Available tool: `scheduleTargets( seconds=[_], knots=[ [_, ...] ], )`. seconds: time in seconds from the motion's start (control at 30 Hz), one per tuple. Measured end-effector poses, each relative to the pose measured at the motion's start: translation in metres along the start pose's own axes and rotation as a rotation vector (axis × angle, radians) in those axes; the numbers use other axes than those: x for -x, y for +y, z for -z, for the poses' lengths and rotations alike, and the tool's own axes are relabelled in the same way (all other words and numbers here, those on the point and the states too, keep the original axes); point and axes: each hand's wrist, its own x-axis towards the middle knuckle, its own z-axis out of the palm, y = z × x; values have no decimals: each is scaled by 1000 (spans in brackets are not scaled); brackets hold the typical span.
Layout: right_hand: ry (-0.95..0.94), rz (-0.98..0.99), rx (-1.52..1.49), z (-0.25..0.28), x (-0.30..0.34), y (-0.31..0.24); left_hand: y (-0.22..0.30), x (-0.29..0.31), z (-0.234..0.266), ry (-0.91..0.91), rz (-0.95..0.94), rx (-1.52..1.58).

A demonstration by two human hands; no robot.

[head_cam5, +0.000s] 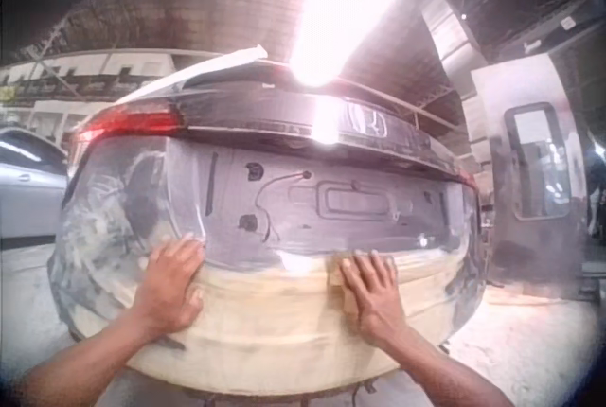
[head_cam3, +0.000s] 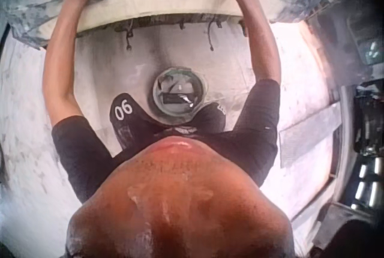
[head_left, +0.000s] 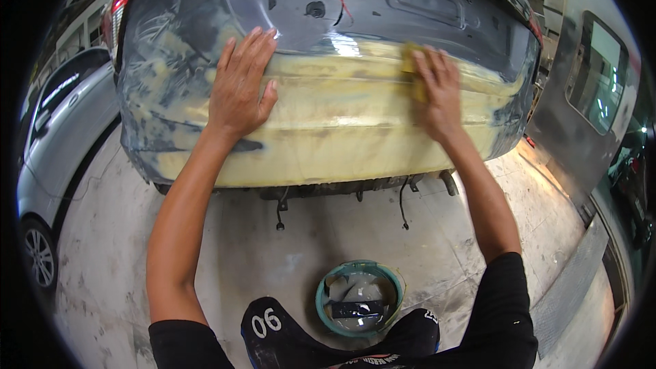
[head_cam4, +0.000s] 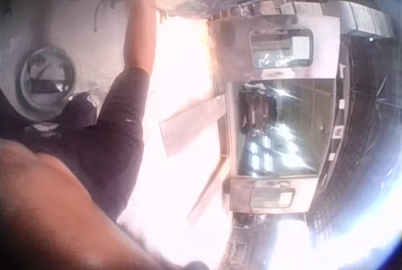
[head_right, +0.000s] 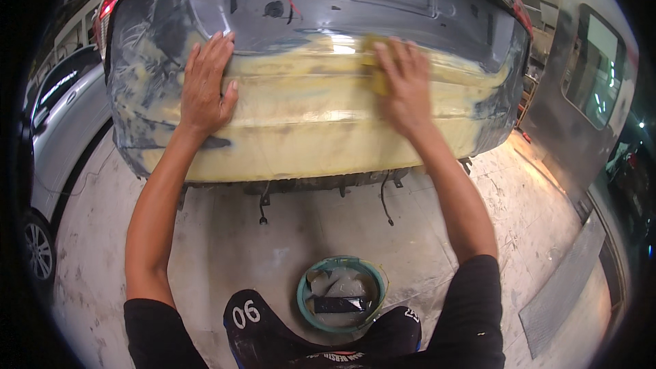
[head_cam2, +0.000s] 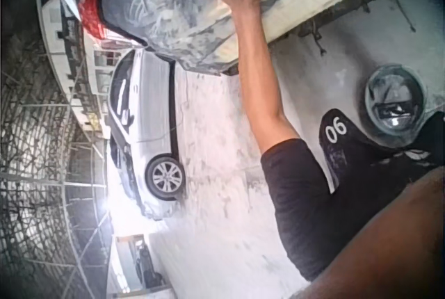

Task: The person is sanding a car's rear bumper using a sanding block and water from a bucket, repeatedly wetting the surface and rinsing the tool.

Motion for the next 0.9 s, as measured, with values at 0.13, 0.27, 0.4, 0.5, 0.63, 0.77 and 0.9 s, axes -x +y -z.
scheduleTargets(
  seconds=[0.13, 0.27, 0.4, 0.5, 0.63, 0.77, 0.9],
  knots=[
    [-10, 184, -90, -22, -57, -135, -12, 13, -5, 175, 70, 39],
    [-79, 197, -105, -13, -55, -117, -27, 11, -1, 353, 173, 85],
    [-61, 73, 20, -10, -18, -83, -18, 7, -6, 406, 244, 209],
    [-64, 157, -5, -29, -61, -159, -24, 15, -6, 443, 259, 330],
    [40, 127, -183, -44, -112, -226, -31, 18, -9, 518, 285, 406],
    [-61, 67, -71, -33, -76, -193, -33, 25, -7, 531, 336, 569],
    [-37, 79, -19, -35, -85, -214, -28, 26, 0, 554, 378, 684]
  ],
)
